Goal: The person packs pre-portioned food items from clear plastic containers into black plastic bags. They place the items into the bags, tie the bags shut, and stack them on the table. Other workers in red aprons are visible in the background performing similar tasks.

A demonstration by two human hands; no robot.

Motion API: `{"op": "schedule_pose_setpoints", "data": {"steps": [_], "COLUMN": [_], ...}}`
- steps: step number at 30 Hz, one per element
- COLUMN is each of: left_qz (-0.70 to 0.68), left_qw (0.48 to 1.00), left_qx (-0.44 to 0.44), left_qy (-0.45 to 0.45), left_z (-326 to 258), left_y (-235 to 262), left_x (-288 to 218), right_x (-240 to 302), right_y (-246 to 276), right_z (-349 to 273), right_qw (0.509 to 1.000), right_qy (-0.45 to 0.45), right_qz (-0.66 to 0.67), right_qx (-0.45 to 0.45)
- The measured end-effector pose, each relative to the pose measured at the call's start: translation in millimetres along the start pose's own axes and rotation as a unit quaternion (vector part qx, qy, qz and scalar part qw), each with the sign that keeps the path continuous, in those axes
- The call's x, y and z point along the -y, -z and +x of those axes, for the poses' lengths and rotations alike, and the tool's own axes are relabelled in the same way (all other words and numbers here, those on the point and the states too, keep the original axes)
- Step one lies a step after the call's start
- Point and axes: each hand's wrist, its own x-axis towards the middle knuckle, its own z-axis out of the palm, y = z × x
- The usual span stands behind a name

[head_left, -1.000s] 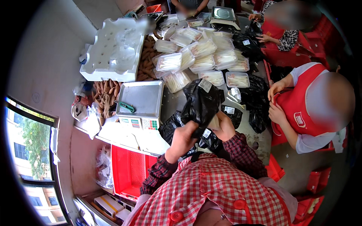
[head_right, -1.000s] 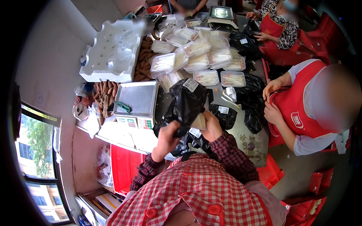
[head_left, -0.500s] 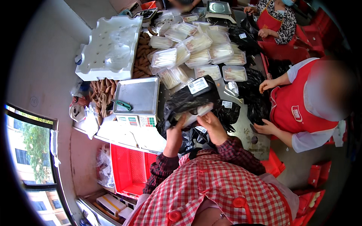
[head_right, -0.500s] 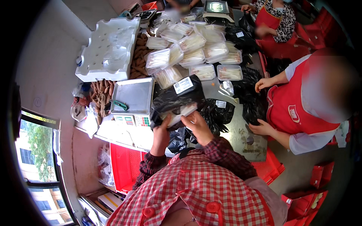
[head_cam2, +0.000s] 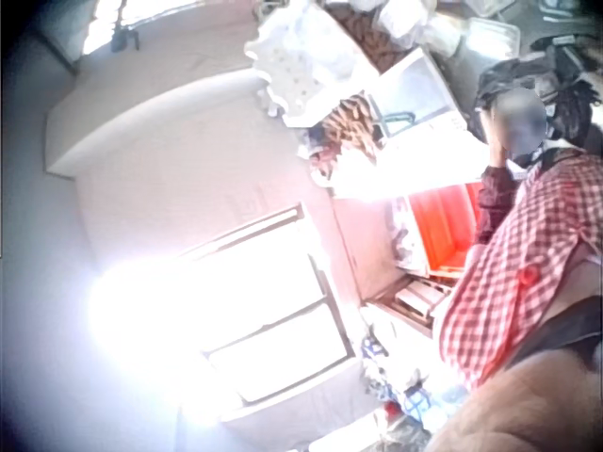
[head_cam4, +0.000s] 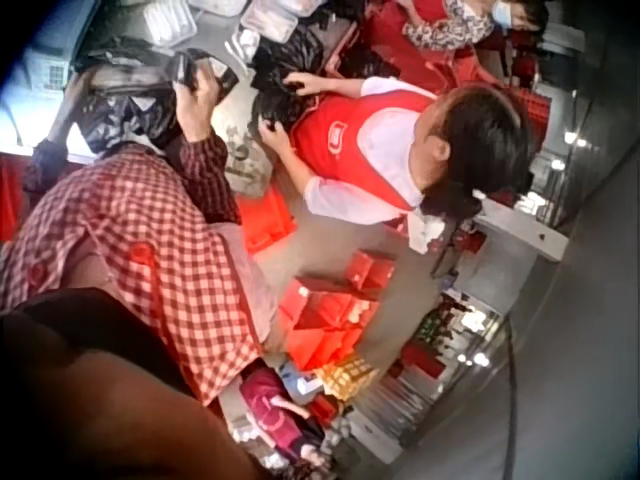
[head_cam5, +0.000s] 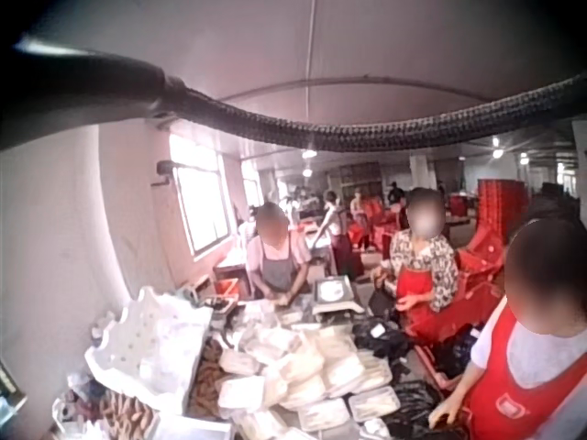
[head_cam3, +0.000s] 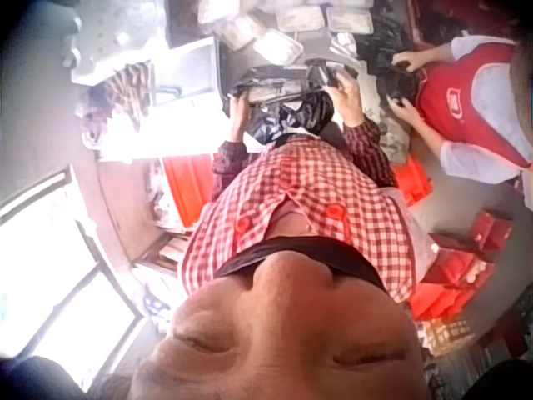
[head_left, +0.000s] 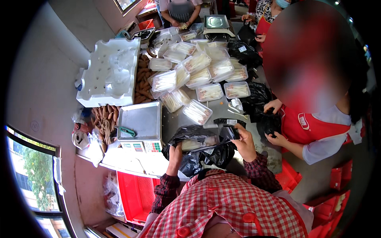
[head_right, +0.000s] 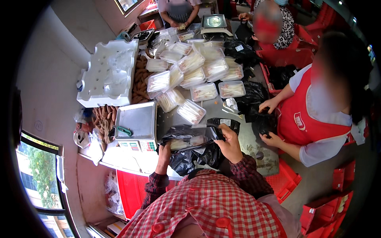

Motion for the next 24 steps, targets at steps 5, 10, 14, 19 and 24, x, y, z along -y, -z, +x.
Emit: {"op": "schedule_pose_setpoints", "data": {"steps": [5, 10, 14, 19, 24], "left_qz": [0.362, 0.388, 0.117, -0.224, 0.264], "left_qw": [0.931, 0.912, 0.970, 0.914, 0.837], "left_qx": [0.018, 0.029, 0.204, 0.334, 0.305], "left_qy": [-0.054, -0.128, -0.058, 0.049, -0.369], "left_z": [19.7, 16.2, 19.0, -8.5, -41.6], "left_y": [33.3, 32.5, 30.7, 1.2, -44.5], "left_x": [-63.9, -118.4, -117.5, -136.0, -160.5], "right_x": [0.9, -6.7, -1.4, 4.7, -17.2], "right_y": [11.6, 36.8, 38.3, 10.4, -14.4], "right_z": [3.5, -9.1, -8.4, -17.5, -31.3], "right_qw": [0.964, 0.978, 0.948, 0.952, 0.941], "right_qy": [0.023, -0.207, -0.180, -0.174, -0.189], "right_qz": [-0.240, 0.031, 0.254, 0.218, 0.213], "right_qx": [-0.111, 0.026, 0.068, 0.123, 0.183]}}
